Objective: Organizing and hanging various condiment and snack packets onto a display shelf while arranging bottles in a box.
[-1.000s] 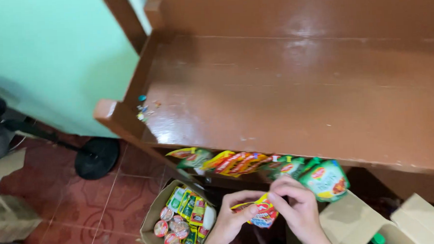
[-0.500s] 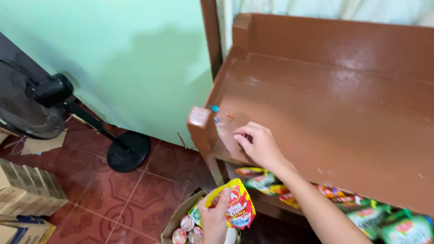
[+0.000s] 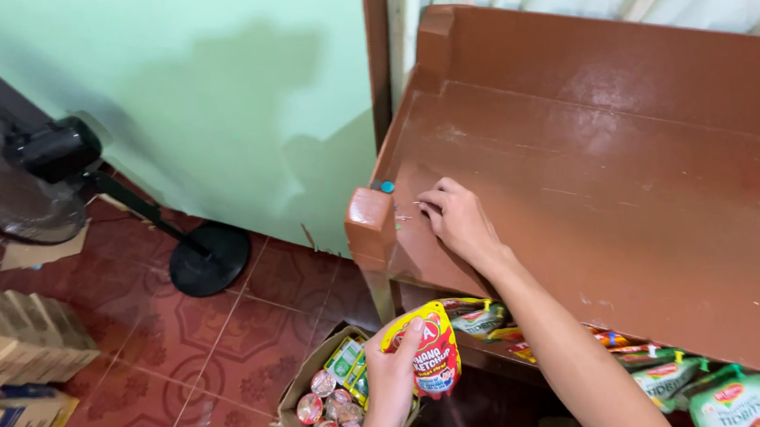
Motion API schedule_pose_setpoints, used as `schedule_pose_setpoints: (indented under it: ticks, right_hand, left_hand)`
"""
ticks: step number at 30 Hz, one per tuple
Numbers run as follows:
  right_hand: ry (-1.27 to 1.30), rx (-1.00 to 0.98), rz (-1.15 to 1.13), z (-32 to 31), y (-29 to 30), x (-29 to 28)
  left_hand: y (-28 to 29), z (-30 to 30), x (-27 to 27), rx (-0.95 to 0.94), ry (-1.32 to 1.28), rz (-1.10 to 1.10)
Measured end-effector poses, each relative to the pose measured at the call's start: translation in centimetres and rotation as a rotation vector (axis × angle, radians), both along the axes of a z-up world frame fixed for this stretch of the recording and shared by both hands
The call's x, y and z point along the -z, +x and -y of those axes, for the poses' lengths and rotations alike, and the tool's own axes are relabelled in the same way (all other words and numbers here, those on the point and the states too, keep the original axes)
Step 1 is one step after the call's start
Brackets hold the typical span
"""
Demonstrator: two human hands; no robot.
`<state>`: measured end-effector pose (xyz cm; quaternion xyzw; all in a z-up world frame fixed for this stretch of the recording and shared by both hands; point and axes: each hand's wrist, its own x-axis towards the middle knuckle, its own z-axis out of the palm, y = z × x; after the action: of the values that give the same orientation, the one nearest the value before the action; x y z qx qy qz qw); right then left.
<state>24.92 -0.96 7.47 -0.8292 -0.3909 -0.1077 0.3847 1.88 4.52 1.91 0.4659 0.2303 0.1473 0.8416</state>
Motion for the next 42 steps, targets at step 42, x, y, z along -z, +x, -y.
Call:
schedule_pose_setpoints:
  ticks: [42]
  right_hand:
    - [1.013,0.418,-0.603,36.8,-16.4,9.1]
  left_hand:
    - [4.4,26.8,1.3,0.431,0.175,0.171]
